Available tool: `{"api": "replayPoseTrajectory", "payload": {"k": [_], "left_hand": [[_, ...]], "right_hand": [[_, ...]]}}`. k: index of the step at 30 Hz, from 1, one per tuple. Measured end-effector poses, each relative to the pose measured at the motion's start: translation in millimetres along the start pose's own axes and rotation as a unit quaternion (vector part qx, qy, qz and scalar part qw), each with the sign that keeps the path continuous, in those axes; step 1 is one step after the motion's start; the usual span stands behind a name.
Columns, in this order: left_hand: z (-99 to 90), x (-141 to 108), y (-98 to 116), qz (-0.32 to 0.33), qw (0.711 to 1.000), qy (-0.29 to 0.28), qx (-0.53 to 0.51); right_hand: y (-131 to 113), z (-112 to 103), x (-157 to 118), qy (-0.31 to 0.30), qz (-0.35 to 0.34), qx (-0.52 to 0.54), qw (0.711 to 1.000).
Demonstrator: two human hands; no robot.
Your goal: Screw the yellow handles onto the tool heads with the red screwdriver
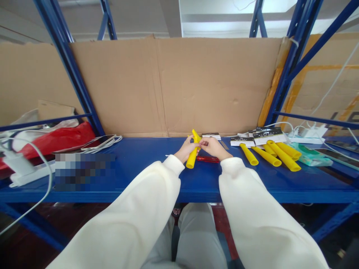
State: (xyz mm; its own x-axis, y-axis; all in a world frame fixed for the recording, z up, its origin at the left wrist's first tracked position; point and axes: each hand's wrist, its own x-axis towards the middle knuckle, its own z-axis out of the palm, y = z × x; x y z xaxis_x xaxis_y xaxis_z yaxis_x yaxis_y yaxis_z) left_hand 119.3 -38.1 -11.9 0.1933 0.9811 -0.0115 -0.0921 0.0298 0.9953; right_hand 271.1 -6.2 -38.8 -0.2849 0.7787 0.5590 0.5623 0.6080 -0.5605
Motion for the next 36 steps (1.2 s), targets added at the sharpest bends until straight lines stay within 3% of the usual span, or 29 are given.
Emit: {"api": "replayPoseTrajectory", "payload": {"k": [3, 5, 9, 12, 14, 23, 29, 32, 36], "left_hand": [[-0.5, -1.4, -0.6, -0.008, 1.000, -0.004, -0.003], [-1.6, -0.2, -2.8, -0.014, 1.000, -0.003, 0.001], [-3.5, 4.0, -8.2, -0.020, 1.000, 0.003, -0.005], [-3.5, 5.0, -9.7, -0.029, 0.999, -0.014, -0.011], [-2.9, 4.7, -10.0, -0.037, 0.999, -0.029, -0.010], [-0.3, 2.1, -10.8, -0.046, 0.996, -0.070, 0.006], [-0.6, -0.4, -9.5, -0.050, 0.996, -0.078, -0.003], [-1.2, 1.7, -10.9, -0.051, 0.994, -0.091, -0.024], [-1.5, 4.1, -10.2, -0.043, 0.988, -0.120, -0.082]], "right_hand": [[6.1, -3.6, 1.5, 0.016, 0.025, 0.002, 1.000], [15.3, -11.2, 2.2, 0.062, 0.065, -0.025, 0.996], [43.4, -34.5, -0.7, 0.186, 0.203, -0.152, 0.949], [62.1, -46.4, -4.5, 0.177, 0.302, -0.221, 0.911], [69.4, -47.7, -5.0, 0.155, 0.331, -0.238, 0.900], [80.3, -36.4, 7.5, 0.124, 0.338, -0.245, 0.900], [76.9, -42.1, 7.1, 0.170, 0.338, -0.212, 0.901], [63.1, -37.8, 9.5, 0.192, 0.286, -0.158, 0.925], [36.3, -24.8, 11.2, 0.201, 0.244, 0.003, 0.949]]}}
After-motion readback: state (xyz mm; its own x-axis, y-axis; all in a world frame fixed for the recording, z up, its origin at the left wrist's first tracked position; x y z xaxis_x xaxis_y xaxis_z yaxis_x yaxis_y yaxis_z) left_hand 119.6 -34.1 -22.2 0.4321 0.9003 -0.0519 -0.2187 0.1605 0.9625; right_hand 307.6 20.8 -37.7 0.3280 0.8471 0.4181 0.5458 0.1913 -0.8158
